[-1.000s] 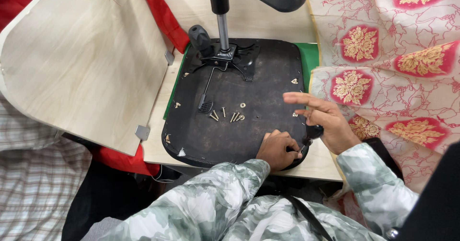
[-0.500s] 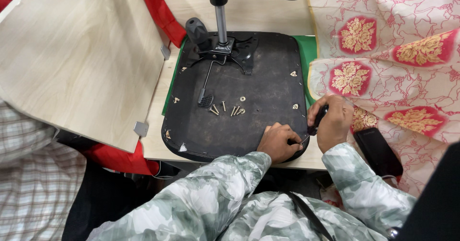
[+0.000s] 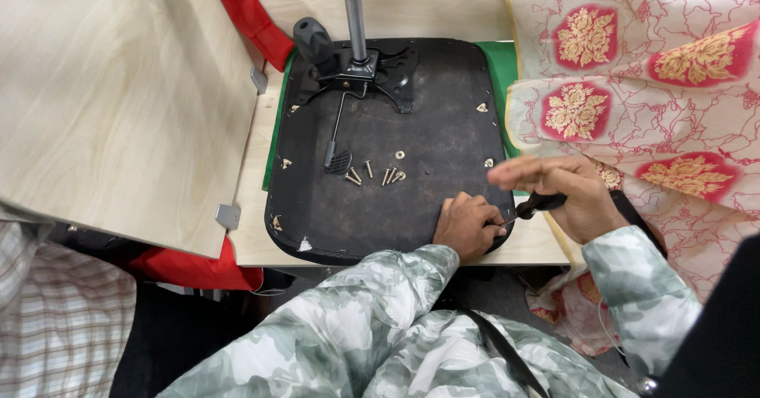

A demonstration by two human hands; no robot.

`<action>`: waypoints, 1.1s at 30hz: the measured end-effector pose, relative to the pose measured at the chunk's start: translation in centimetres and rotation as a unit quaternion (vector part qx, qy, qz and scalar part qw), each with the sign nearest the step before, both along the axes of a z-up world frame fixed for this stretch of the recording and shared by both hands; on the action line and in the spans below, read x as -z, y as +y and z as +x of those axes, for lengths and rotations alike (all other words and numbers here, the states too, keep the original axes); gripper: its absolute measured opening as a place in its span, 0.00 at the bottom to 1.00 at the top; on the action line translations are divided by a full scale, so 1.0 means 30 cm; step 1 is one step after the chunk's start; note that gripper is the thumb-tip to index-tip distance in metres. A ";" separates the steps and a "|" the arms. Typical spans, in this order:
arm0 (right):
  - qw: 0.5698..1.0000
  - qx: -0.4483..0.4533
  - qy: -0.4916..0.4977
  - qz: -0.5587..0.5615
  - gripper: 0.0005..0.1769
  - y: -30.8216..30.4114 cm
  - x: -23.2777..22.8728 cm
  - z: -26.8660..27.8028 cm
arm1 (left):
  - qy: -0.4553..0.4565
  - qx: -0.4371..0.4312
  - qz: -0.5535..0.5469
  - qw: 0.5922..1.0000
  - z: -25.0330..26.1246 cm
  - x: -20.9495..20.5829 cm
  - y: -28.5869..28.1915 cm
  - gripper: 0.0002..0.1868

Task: The person uses a screwdriver to tighten screws into the underside of an office chair seat. They work on multiple screw holes around the perimeter of the seat base, securing it to the chair mechanism.

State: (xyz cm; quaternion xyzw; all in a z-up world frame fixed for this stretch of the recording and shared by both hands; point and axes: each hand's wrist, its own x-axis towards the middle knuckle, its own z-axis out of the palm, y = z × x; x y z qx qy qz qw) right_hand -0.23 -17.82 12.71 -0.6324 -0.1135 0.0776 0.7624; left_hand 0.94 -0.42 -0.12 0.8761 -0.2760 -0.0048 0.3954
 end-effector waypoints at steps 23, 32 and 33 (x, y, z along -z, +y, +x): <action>0.910 0.405 -0.084 0.023 0.20 0.206 0.102 0.019 | -0.027 -0.001 0.007 1.000 0.001 0.015 0.003 0.12; 0.960 0.211 -0.087 -0.161 0.10 0.012 0.002 -0.062 | -0.028 -0.001 -0.003 1.000 -0.005 0.010 0.013 0.11; 0.965 0.189 -0.074 -0.163 0.08 0.000 -0.012 -0.062 | -0.028 0.000 -0.003 1.000 -0.006 0.007 0.014 0.11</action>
